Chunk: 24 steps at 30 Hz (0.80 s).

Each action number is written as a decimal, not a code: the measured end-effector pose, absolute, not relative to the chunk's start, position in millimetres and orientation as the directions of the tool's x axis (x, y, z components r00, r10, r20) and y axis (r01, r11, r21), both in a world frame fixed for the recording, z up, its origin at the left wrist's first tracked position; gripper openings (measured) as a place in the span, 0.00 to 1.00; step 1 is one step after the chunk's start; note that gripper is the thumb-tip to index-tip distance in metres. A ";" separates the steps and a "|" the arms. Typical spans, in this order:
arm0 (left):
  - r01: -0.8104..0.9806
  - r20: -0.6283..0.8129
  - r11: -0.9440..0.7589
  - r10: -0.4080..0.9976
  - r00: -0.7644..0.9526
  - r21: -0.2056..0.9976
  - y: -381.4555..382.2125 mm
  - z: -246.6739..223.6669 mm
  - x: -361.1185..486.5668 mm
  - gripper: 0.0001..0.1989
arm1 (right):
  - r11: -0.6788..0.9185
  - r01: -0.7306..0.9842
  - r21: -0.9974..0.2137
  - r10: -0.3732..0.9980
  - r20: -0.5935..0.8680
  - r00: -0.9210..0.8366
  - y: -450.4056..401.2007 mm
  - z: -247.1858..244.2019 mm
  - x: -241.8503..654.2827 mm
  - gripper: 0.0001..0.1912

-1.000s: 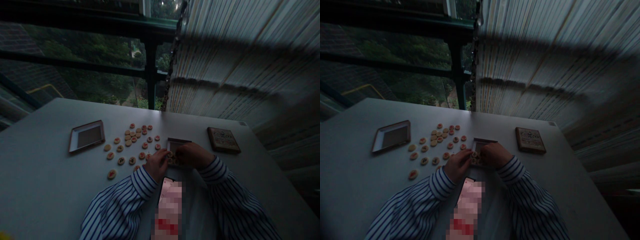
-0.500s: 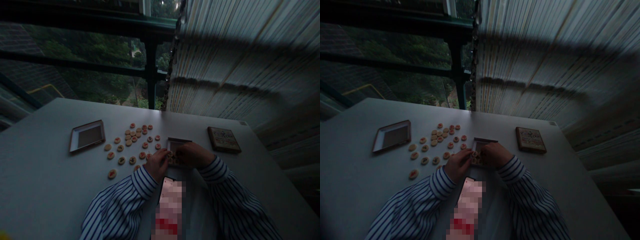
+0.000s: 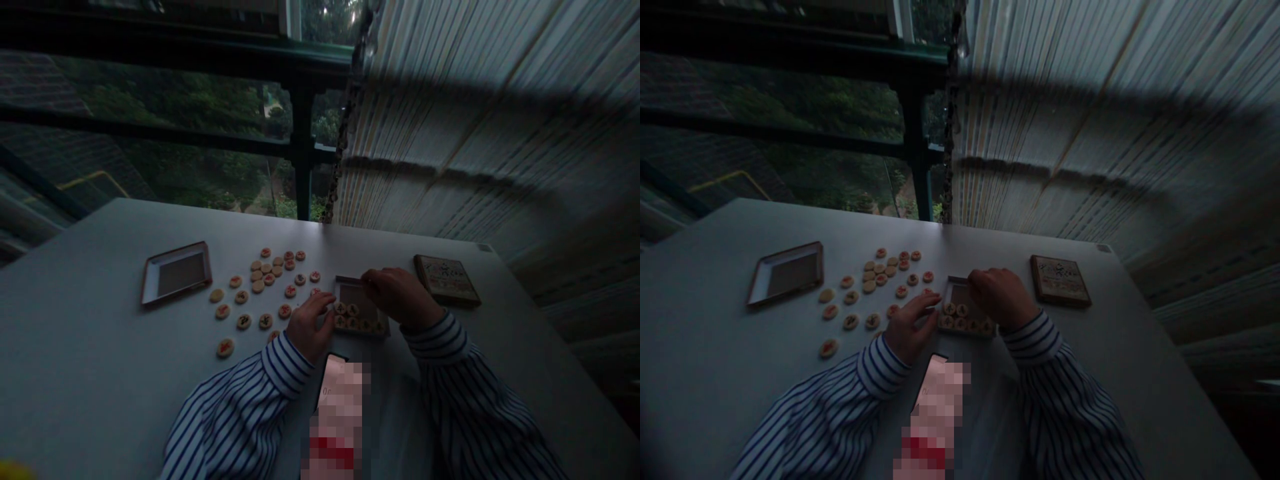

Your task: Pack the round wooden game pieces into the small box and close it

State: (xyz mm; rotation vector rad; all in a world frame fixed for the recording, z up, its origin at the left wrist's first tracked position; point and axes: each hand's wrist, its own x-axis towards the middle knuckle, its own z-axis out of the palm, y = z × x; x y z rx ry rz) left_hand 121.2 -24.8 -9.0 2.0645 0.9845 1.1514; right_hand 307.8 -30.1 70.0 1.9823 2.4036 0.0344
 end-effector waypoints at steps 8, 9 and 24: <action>0.284 0.491 -0.583 0.804 0.336 0.761 -24.8 -5.1 121.3 0.09 | 0.163 0.984 0.076 0.985 0.047 -0.166 -34.1 75.7 302.1 0.14; 0.285 0.494 -0.583 0.805 0.329 0.760 -24.5 -4.3 121.1 0.08 | 0.168 0.983 0.081 0.984 0.045 -0.172 -34.5 75.9 301.1 0.14; 0.347 0.491 -0.541 0.841 0.229 0.766 -15.8 38.5 79.3 0.06 | 0.257 0.966 -0.007 0.947 0.201 -0.250 -39.6 82.9 289.0 0.11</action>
